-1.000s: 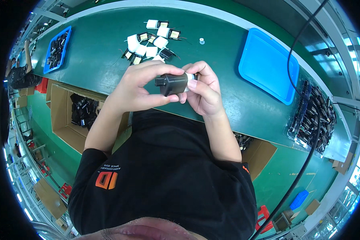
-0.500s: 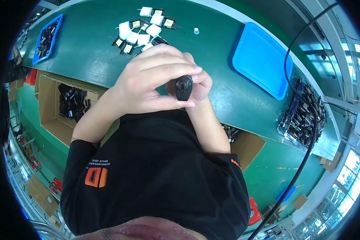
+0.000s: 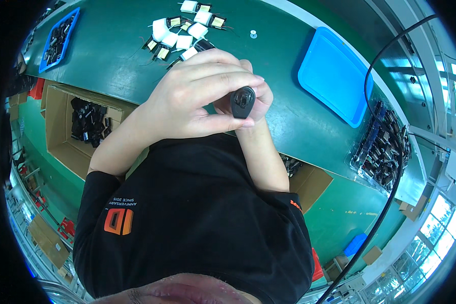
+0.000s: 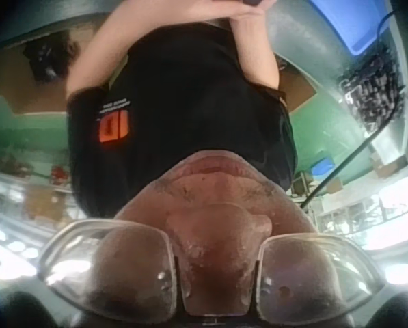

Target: The recorder is assembling electronic components by attaching a white cap to a small black cylindrical body containing a circuit board.

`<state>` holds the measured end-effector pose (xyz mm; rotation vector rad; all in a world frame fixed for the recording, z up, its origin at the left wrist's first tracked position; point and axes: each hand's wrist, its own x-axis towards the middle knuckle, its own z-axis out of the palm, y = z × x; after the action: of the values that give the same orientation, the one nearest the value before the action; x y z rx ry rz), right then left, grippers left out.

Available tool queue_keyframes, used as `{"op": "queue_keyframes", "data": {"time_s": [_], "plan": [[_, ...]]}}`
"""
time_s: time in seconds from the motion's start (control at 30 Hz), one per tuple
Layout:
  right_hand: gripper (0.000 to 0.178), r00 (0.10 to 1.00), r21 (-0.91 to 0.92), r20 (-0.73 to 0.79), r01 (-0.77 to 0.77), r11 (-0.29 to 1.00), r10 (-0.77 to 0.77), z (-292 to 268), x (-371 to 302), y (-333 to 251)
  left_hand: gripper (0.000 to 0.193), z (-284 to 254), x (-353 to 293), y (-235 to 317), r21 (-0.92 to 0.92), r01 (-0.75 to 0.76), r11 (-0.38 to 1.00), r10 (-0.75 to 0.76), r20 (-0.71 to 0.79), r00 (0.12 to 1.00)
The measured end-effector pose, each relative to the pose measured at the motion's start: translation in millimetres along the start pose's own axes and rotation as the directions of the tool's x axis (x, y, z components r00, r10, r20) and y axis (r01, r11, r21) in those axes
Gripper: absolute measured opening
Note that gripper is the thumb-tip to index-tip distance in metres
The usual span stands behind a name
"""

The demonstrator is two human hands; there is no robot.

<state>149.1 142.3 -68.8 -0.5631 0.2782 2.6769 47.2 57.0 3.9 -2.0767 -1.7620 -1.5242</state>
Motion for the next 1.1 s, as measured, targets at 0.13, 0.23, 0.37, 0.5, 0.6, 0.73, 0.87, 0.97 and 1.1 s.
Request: {"op": "queue_keyframes", "data": {"time_s": [0.13, 0.23, 0.37, 0.5, 0.6, 0.73, 0.87, 0.97, 1.1], "plan": [[0.007, 0.972, -0.15, 0.234, 0.033, 0.988, 0.003, 8.9, -0.5, -0.6, 0.045, 0.7, -0.3, -1.9, -0.001, 0.0, 1.0, 0.0, -0.006, 1.0], [0.006, 0.971, -0.126, 0.238, -0.003, 0.992, 0.034, -4.8, 11.3, -6.5, 0.045, -0.3, -0.3, -1.9, -0.005, 0.017, 1.0, -0.017, 0.004, 1.0], [0.006, 0.809, -0.19, 0.574, -0.021, 0.982, 0.128, -10.1, 18.1, -8.9, 0.044, 0.6, 0.2, -3.3, -0.01, 0.03, 0.999, -0.03, 0.001, 1.0], [0.005, 0.8, -0.239, 0.587, 0.026, 0.971, 0.123, -10.0, 17.9, -14.3, 0.044, 2.6, 2.8, -3.5, -0.04, 0.064, 0.997, -0.063, 0.031, 0.998], [0.006, 0.974, -0.101, -0.213, 0.057, 0.993, -0.077, 4.4, 7.5, -3.2, 0.043, -2.2, -4.8, -5.4, -0.043, 0.068, 0.997, -0.068, 0.016, 0.998], [0.006, 0.831, -0.237, 0.548, 0.045, 0.97, 0.095, -18.2, 20.1, -14.3, 0.044, -0.7, -1.9, -3.5, -0.034, 0.066, 0.997, -0.065, 0.025, 0.998], [0.005, 0.798, -0.23, 0.59, 0.017, 0.973, 0.126, -17.4, 22.8, -15.7, 0.044, -0.6, -0.6, -3.7, -0.025, 0.085, 0.996, -0.084, 0.039, 0.996], [0.005, 0.828, -0.289, 0.554, 0.096, 0.953, 0.085, -18.3, 23.8, -17.0, 0.044, 0.8, -1.0, -5.3, -0.05, 0.101, 0.994, -0.099, 0.026, 0.995], [0.005, 0.815, -0.243, 0.572, 0.059, 0.968, 0.094, -13.6, 18.3, -14.0, 0.044, 1.0, -2.2, -7.0, -0.073, 0.12, 0.99, -0.119, 0.014, 0.993]]}}
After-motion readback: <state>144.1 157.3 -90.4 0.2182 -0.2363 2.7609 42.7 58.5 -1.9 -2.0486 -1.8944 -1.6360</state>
